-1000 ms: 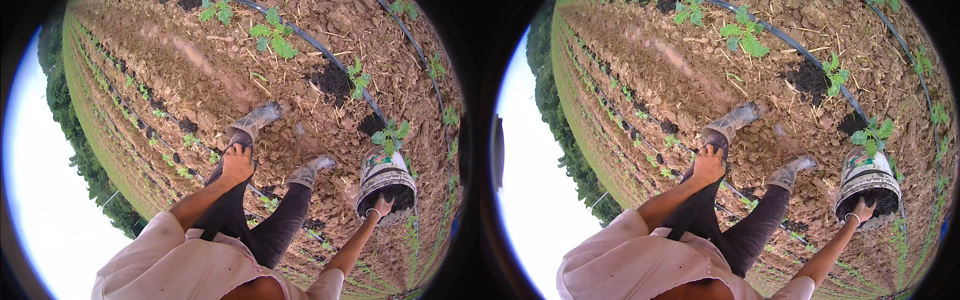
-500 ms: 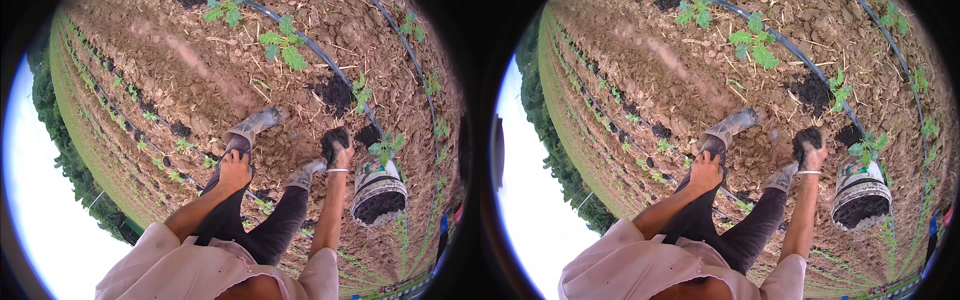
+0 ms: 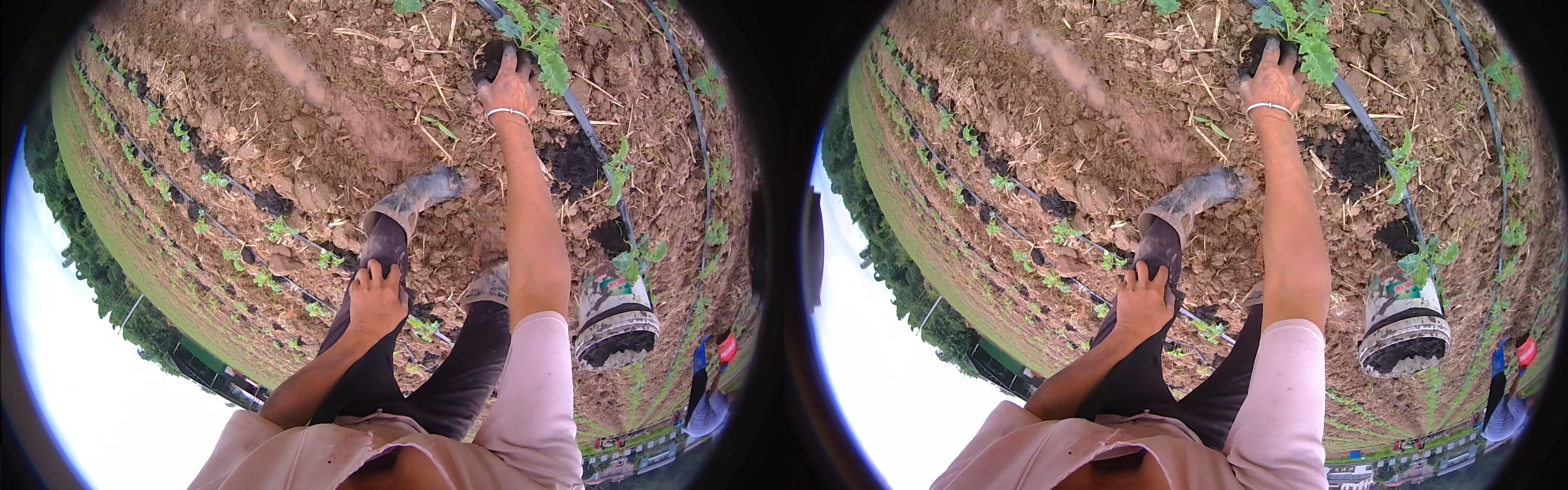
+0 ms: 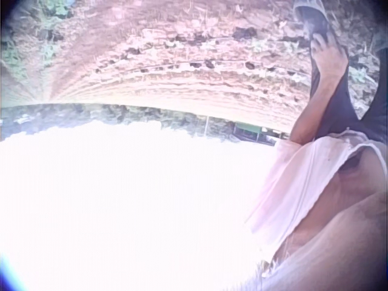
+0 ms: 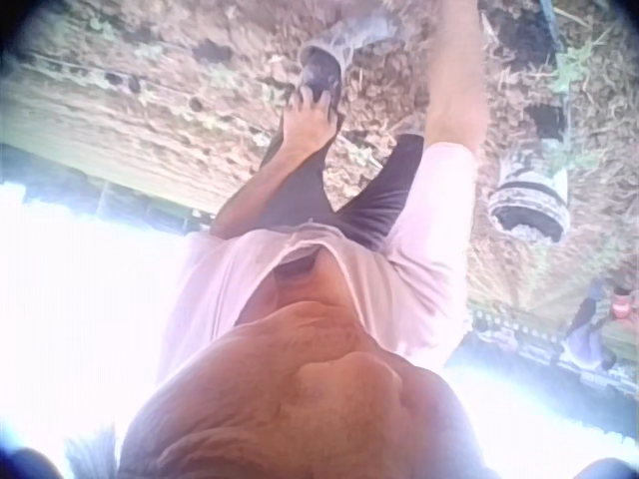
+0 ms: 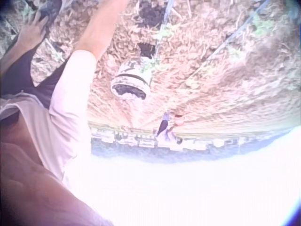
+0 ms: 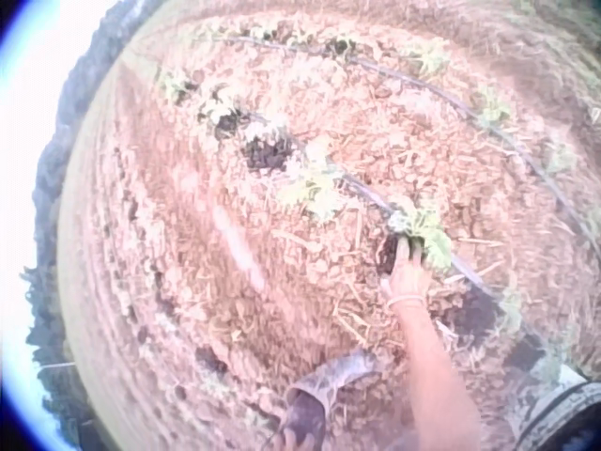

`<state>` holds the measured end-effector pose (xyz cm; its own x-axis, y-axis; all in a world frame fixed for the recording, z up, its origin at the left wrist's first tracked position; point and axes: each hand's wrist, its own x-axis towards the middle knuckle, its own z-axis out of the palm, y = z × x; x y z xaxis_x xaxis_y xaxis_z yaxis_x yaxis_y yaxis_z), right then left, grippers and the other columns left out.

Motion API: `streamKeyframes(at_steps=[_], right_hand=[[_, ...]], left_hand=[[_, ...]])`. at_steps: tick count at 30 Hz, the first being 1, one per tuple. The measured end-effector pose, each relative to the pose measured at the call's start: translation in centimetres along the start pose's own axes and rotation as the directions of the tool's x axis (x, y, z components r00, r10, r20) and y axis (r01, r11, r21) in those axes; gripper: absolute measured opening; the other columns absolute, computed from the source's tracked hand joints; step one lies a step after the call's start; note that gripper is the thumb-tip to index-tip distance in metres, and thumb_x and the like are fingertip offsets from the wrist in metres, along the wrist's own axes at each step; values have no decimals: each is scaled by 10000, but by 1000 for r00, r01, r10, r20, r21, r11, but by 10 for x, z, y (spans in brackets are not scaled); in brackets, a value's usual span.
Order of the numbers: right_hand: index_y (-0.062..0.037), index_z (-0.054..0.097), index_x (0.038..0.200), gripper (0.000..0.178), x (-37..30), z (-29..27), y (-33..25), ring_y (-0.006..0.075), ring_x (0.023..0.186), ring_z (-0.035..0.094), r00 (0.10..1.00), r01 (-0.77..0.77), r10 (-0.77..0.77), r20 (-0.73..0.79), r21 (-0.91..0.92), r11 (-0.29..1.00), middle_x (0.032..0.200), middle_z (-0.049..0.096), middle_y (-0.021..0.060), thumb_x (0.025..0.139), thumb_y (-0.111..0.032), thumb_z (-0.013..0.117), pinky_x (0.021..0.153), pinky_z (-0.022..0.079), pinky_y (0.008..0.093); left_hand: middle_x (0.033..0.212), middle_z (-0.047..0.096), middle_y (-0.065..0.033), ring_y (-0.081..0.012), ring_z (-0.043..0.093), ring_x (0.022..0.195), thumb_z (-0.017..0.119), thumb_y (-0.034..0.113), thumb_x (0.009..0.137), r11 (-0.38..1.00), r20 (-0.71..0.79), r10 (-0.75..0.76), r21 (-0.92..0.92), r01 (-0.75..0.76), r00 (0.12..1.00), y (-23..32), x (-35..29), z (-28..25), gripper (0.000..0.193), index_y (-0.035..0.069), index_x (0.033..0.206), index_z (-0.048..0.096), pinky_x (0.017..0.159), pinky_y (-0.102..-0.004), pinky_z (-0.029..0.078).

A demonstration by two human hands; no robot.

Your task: The person walks along rows of small plants in a field, carrying a bucket of dark soil or compost. They repeatedly scoop material from the bucket with their right hand and place it around the base of each plant. The person moves steadily down the row, applying the material to multiple plants.

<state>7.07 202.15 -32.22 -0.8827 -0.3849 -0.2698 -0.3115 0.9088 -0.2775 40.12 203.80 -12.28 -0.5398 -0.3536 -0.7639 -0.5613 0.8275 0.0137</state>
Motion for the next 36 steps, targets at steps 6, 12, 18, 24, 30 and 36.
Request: streamKeyframes(at_steps=[6, 12, 18, 24, 30, 36], right_hand=[[-131, 509, 1282, 598, -47, 1, 43, 419, 1110, 527, 996, 19, -15, -88, 48, 999, 1274, 517, 214, 719, -222, 687, 932, 454, 476], [-60, 626, 1070, 340, -149, -51, 107, 407, 882, 610, 959, -92, 188, -211, 395, 914, 971, 643, 213, 731, -38, 610, 789, 500, 439], [4, 624, 1001, 191, -278, -155, 236, 323, 780, 644, 728, -460, 605, -323, 424, 780, 871, 663, 175, 850, -106, 661, 710, 504, 376], [-16, 581, 1198, 504, -389, -213, 356, 370, 1005, 620, 662, -718, 716, -222, 85, 690, 1108, 638, 214, 779, -261, 716, 866, 482, 412], [-29, 484, 1330, 669, -387, -187, 407, 396, 1142, 539, 668, -716, 738, -93, 192, 672, 1253, 558, 245, 724, -235, 679, 966, 423, 412], [-34, 362, 1404, 760, -367, -153, 456, 465, 1202, 448, 760, -645, 647, -63, 55, 762, 1384, 372, 297, 742, -264, 657, 1008, 389, 456]], left_hand=[[1068, 499, -222, -377, 540, 922, 602, 242, 762, 1000, 24, -9, -7, 9, 1000, 4, 5, 0, 377, 70, 1098, 589, 723, -484, 498], [967, 499, -187, -374, 562, 870, 608, 237, 762, 993, -26, 74, 95, -71, 997, 15, 4, 7, 298, 54, 997, 599, 674, -459, 518], [972, 507, -180, -389, 577, 889, 598, 238, 765, 978, -45, 100, 187, -90, 994, 35, 3, 4, 268, 57, 963, 610, 663, -462, 541], [1011, 521, -190, -398, 570, 927, 593, 250, 776, 974, -16, 88, 211, -82, 996, 47, -2, 11, 301, 66, 1012, 611, 713, -472, 532], [1028, 526, -200, -402, 569, 929, 593, 252, 780, 964, -29, 86, 254, -75, 996, 56, -8, 22, 300, 66, 1016, 609, 718, -471, 527], [995, 515, -214, -402, 567, 905, 611, 273, 771, 936, -63, 130, 337, -101, 990, 69, -13, 31, 299, 44, 964, 590, 684, -445, 520]])
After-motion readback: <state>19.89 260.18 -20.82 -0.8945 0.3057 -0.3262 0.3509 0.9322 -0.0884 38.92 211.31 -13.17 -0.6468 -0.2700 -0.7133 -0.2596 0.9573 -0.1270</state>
